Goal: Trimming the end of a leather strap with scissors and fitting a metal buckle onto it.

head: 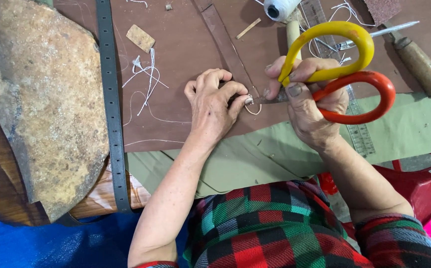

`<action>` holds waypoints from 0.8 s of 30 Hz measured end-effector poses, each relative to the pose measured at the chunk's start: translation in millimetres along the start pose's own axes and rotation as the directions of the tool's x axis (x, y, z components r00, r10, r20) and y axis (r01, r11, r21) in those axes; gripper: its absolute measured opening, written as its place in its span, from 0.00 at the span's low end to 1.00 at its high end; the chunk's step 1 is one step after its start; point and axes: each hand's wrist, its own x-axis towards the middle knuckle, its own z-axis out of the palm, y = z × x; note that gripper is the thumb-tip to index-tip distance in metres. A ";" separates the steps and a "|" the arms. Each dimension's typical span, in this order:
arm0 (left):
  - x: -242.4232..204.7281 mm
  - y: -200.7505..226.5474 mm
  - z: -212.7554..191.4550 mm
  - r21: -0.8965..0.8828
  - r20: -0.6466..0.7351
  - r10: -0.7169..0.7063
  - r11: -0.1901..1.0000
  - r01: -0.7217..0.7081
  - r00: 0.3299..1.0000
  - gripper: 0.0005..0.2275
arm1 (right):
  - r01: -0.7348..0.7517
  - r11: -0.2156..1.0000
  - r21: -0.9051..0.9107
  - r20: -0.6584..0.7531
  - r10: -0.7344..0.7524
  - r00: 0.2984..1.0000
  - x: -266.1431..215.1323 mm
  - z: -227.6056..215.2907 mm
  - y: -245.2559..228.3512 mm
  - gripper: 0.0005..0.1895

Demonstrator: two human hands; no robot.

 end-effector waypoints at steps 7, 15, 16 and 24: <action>0.8 0.8 -0.3 0.003 0.021 -0.026 1.000 0.026 0.999 0.05 | -0.035 0.999 -0.004 0.038 0.035 0.999 -1.8 -0.3 1.2 0.05; 0.4 1.2 -1.1 -0.007 -0.006 -0.003 1.000 0.003 1.000 0.05 | -0.039 0.999 -0.022 0.062 0.040 0.997 -0.4 -0.1 1.6 0.03; 0.6 1.7 -1.8 -0.007 0.005 -0.004 1.000 0.004 1.000 0.05 | -0.043 0.999 -0.014 0.059 0.044 0.997 -0.6 -0.2 1.9 0.04; 0.9 4.6 -4.0 -0.008 0.004 -0.013 1.000 0.013 1.000 0.08 | -0.019 0.999 -0.042 0.066 0.022 0.998 0.0 -3.8 2.6 0.04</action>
